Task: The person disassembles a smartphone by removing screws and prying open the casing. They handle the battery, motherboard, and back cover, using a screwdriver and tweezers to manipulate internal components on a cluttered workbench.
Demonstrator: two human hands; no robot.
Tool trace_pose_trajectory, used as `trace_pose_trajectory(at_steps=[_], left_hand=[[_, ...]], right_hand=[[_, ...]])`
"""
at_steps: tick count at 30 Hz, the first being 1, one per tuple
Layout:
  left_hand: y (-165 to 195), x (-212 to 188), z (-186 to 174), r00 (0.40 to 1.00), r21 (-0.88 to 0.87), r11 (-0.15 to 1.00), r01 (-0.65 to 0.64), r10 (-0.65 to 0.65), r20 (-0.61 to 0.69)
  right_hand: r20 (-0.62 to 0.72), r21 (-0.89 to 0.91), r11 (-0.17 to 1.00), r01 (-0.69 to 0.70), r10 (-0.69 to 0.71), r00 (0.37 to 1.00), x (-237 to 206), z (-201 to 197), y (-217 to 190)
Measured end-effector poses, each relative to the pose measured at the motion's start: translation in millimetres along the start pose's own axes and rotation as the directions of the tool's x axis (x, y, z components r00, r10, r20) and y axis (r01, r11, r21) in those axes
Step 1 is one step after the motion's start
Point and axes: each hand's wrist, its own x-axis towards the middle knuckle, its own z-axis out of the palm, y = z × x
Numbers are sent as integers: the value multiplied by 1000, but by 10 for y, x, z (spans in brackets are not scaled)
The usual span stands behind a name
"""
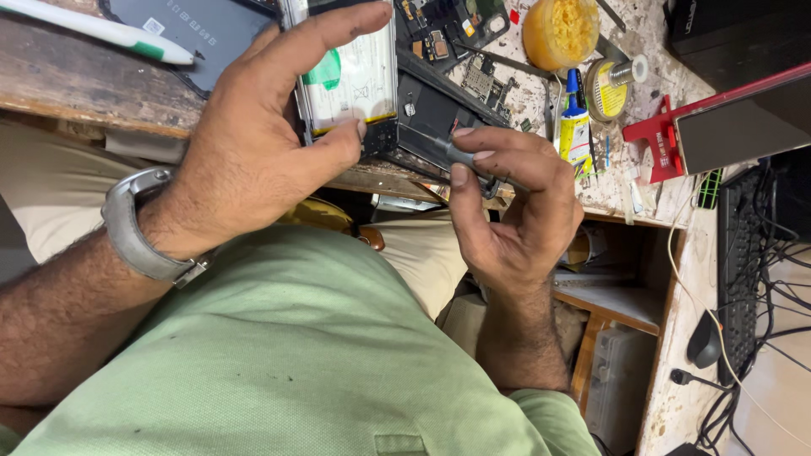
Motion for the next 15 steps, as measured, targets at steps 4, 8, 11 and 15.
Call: trace_pose_trajectory(at_steps=[4, 8, 11, 15], left_hand=[[28, 8, 9, 999, -7, 999, -35, 35, -9], [46, 29, 9, 1000, -5, 1000, -17, 17, -11], [57, 41, 4, 999, 33, 999, -36, 36, -9], [71, 44, -2, 999, 59, 998, -33, 33, -1]], right_hand=[[17, -36, 999, 20, -19, 1000, 6, -20, 13], [44, -62, 998, 30, -27, 999, 20, -34, 18], [94, -66, 996, 66, -60, 994, 90, -49, -10], [224, -233, 948, 216, -164, 961, 298, -128, -111]])
